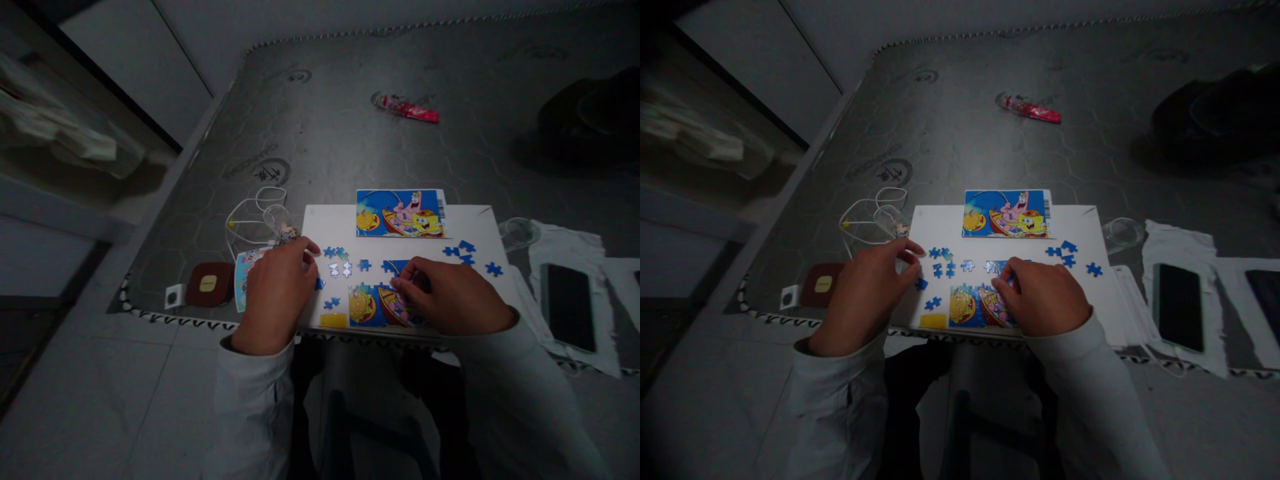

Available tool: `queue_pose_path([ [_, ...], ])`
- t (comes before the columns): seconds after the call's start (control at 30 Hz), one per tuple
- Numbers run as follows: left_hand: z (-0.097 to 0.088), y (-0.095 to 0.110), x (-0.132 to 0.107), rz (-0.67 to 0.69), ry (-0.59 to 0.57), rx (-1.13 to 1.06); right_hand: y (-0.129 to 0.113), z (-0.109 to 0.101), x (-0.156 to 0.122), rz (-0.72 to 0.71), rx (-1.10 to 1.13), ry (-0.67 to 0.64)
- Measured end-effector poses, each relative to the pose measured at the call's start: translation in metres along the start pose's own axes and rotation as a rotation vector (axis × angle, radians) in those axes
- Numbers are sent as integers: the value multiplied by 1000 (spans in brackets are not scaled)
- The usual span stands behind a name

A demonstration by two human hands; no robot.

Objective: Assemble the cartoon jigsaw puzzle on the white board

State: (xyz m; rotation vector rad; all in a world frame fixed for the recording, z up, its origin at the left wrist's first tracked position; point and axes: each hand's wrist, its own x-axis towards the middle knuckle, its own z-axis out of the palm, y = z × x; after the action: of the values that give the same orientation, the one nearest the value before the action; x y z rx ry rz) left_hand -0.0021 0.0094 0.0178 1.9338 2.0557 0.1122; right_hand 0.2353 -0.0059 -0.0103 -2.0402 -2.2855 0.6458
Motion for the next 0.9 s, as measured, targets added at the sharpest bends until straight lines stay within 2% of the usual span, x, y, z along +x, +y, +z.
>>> queue_pose_path([
  [0.13, 0, -1, 0, 10, 34, 6, -1, -1, 0, 7, -2, 9],
  [0.6, 12, -2, 7, 181, 62, -11, 1, 1, 0, 14, -7, 2],
  [0.9, 11, 0, 7, 140, 47, 15, 1, -1, -1, 13, -1, 4],
])
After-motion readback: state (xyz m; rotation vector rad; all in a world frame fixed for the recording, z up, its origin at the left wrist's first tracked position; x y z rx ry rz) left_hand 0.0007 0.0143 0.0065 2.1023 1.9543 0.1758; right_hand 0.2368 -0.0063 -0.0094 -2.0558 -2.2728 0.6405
